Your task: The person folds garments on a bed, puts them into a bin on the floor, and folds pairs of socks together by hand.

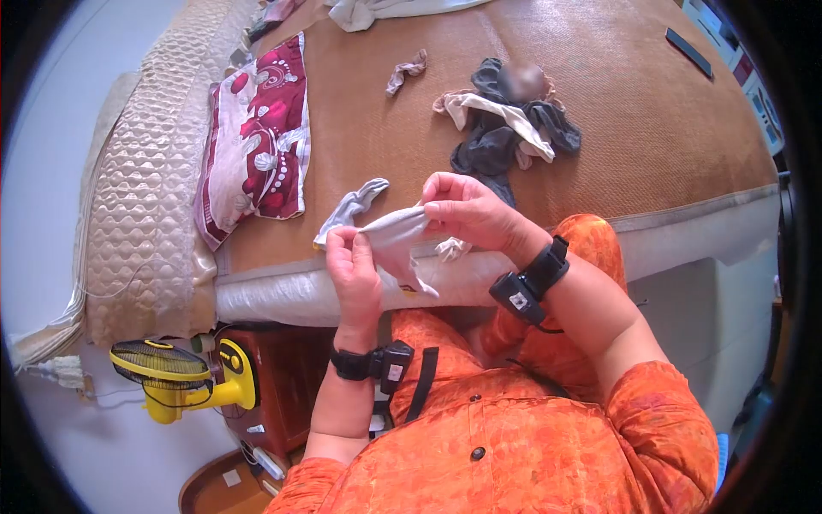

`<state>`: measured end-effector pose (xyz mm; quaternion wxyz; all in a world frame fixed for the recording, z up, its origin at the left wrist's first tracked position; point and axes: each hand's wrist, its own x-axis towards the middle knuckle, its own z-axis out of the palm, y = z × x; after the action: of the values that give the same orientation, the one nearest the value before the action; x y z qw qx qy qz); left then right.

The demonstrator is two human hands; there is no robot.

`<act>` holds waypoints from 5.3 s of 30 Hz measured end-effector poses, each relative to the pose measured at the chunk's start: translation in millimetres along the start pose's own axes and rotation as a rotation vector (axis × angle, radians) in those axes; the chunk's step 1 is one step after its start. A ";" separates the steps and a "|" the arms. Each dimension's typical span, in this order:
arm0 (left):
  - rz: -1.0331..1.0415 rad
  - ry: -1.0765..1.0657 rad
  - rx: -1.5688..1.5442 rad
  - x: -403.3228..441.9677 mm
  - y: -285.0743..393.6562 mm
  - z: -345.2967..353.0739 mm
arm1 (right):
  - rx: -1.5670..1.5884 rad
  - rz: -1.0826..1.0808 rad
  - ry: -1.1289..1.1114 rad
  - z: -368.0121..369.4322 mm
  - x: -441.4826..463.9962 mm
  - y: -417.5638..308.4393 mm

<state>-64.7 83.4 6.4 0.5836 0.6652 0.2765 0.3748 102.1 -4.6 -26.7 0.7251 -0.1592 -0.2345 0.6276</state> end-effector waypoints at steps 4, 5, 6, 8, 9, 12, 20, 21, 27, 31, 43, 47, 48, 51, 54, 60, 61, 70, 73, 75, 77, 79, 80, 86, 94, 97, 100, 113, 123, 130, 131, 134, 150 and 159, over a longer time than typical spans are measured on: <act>-0.090 0.019 -0.066 1.0 4.5 14.6 | -0.063 -0.005 0.039 8.8 -0.1 10.8; -0.126 0.045 -0.139 2.4 5.4 18.7 | -0.168 -0.021 0.002 8.5 0.6 14.8; -0.125 0.041 -0.138 2.9 3.8 19.6 | -0.273 -0.037 -0.034 8.0 0.0 17.1; -0.131 0.012 -0.097 3.8 -0.5 19.7 | -0.313 -0.041 -0.057 7.0 -2.3 17.6; -0.130 0.011 -0.097 3.6 0.4 20.2 | -0.349 -0.059 -0.036 9.3 -2.8 16.5; -0.114 -0.007 -0.129 1.6 4.0 25.3 | -0.434 -0.086 0.014 11.4 -2.9 14.5; -0.115 -0.080 -0.072 1.9 -5.1 18.3 | -0.507 -0.027 0.028 2.9 -3.4 14.6; -0.109 -0.083 -0.077 2.4 -3.5 20.4 | -0.489 -0.017 0.048 8.3 -4.6 13.2; -0.057 -0.106 0.029 -0.5 2.1 28.7 | -0.493 -0.085 0.097 6.7 -1.9 21.9; -0.152 -0.163 -0.030 -0.6 -0.7 24.8 | -0.610 -0.131 0.093 3.3 -2.6 20.3; -0.256 -0.149 -0.487 6.3 -4.4 10.5 | -0.232 -0.073 0.168 -4.0 -1.0 13.4; -0.301 -0.116 -0.490 2.5 -7.7 14.2 | 0.014 -0.004 0.116 -5.3 -2.6 17.1; -0.288 -0.128 -0.525 2.4 -4.1 16.1 | 0.099 -0.004 0.061 -5.7 -1.8 17.9; -0.295 -0.084 -0.577 3.0 10.1 27.1 | 0.188 0.005 0.030 -4.7 -3.2 16.6; -0.303 -0.064 -0.519 5.1 13.5 30.1 | 0.163 0.048 0.103 5.4 -3.1 7.4; -0.255 -0.205 -0.329 7.4 -1.4 27.0 | -0.158 0.000 0.106 1.2 -1.6 14.1; -0.236 -0.159 -0.344 7.2 -0.8 29.4 | -0.146 -0.052 0.119 -0.8 -1.1 15.7; -0.260 -0.069 -0.432 4.4 5.4 36.8 | 0.185 -0.044 0.075 9.9 -3.5 11.5; -0.221 -0.119 -0.344 9.0 2.7 34.7 | -0.059 0.059 0.123 8.7 -4.4 7.0; -0.174 -0.175 -0.252 13.8 -1.2 30.5 | -0.336 0.046 0.101 11.6 -5.4 5.8; -0.210 -0.350 -0.168 17.7 -4.9 27.2 | -0.609 0.015 0.062 12.2 -6.1 6.6; -0.232 -0.283 -0.205 17.3 -6.3 29.4 | -0.585 -0.003 0.052 3.9 -3.8 6.0; -0.251 -0.217 -0.241 16.4 -6.6 30.0 | -0.561 -0.025 0.041 0.6 -3.2 6.5; -0.424 -0.552 0.032 1.6 -3.4 20.9 | -0.330 -0.059 0.269 -1.9 0.9 10.8; -0.612 -0.269 -0.567 -6.6 -17.3 8.3 | -0.249 -0.096 0.445 6.0 4.1 3.8; -0.602 -0.206 -0.677 1.1 -16.7 3.0 | -0.565 -0.184 0.371 -2.4 4.0 15.6; -0.594 -0.199 -0.693 5.4 -23.0 0.8 | -0.751 -0.149 0.325 -0.7 0.9 21.9; -0.538 -0.190 -0.513 2.9 -21.9 -9.7 | -0.515 -0.096 0.163 -6.7 -1.1 23.7; -0.309 -0.176 -0.498 -2.1 -26.8 13.2 | -0.172 -0.220 0.395 2.8 0.1 25.3; -0.421 -0.258 -0.578 -2.6 -9.2 7.3 | -0.058 0.312 0.364 19.7 -1.7 9.6; -0.447 -0.263 -0.595 -5.3 -9.9 5.3 | -0.046 0.345 0.391 22.4 -3.1 6.5; -0.492 -0.354 -0.518 -13.0 -15.8 0.8 | 0.025 0.195 0.143 8.3 -0.8 16.1; -0.253 -0.266 -0.062 6.3 -30.3 5.0 | -0.819 -0.144 0.338 -3.4 2.5 32.9; -0.330 -0.022 -0.610 13.4 -24.9 -8.8 | -0.724 -0.232 0.288 0.6 3.5 27.7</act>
<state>-62.6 103.3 -15.4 0.8113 0.4104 0.2490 0.3336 78.9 3.3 -40.2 0.7137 -0.4630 -0.3526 0.3898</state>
